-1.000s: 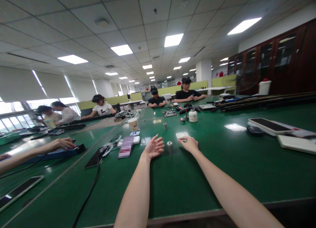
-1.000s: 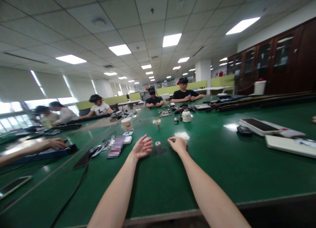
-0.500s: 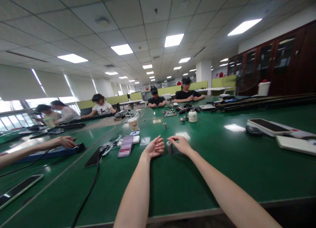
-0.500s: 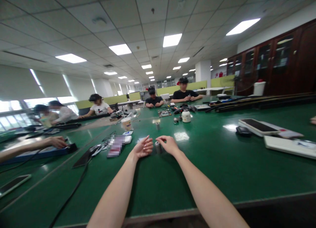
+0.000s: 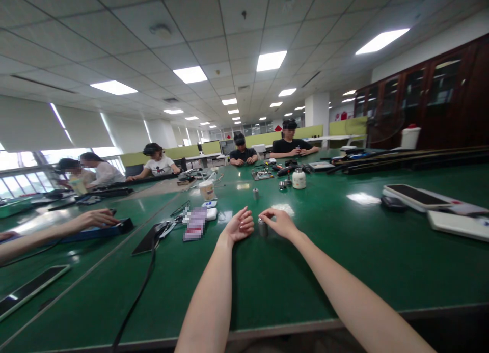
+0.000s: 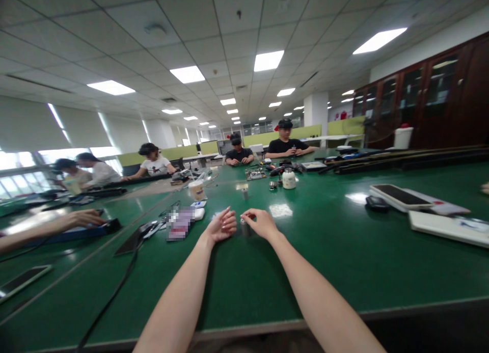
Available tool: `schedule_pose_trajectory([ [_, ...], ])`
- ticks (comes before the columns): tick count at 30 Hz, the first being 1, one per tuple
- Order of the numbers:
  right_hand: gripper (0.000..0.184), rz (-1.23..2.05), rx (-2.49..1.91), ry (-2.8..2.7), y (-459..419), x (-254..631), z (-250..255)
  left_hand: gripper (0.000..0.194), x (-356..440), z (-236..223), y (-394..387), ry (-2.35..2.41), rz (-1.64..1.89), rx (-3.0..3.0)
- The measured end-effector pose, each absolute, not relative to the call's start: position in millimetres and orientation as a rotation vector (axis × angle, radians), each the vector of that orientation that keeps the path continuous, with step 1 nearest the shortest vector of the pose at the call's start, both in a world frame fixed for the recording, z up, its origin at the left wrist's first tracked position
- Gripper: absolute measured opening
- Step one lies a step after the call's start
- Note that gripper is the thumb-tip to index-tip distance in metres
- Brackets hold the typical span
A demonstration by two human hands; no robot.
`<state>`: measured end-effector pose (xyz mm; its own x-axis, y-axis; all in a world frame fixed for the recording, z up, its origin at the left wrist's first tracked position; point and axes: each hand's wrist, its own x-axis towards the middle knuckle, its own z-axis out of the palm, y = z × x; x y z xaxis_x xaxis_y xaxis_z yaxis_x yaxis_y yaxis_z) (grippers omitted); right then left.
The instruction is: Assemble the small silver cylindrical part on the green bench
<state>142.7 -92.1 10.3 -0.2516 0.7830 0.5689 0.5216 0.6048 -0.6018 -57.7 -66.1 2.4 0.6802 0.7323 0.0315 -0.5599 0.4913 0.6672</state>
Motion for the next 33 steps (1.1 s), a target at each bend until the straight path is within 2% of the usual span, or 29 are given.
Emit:
schedule_pose_trajectory([
  [12, 0.028, 0.473, -1.072, -1.9, -87.6, 144.5, 5.1, 0.037, -58.0, 4.3, -67.6, 0.261, 0.785, 0.702],
  [21, 0.027, 0.374, -1.006, -1.769, -80.4, 142.0, 3.6, 0.04, -56.7, 3.9, -66.1, 0.333, 0.78, 0.693],
  [26, 0.026, 0.144, -1.402, -1.616, -74.4, 158.6, 0.9, 0.04, -56.8, 4.1, -66.2, 0.325, 0.768, 0.7],
  [29, 0.027, 0.161, -1.734, -1.623, -74.9, 169.0, -4.5, 0.04, -57.2, 3.2, -66.0, 0.31, 0.759, 0.7],
  [33, 0.022, 0.168, -1.847, -1.712, -76.6, 173.6, -11.2, 0.039, -57.3, 2.4, -65.8, 0.318, 0.77, 0.687],
])
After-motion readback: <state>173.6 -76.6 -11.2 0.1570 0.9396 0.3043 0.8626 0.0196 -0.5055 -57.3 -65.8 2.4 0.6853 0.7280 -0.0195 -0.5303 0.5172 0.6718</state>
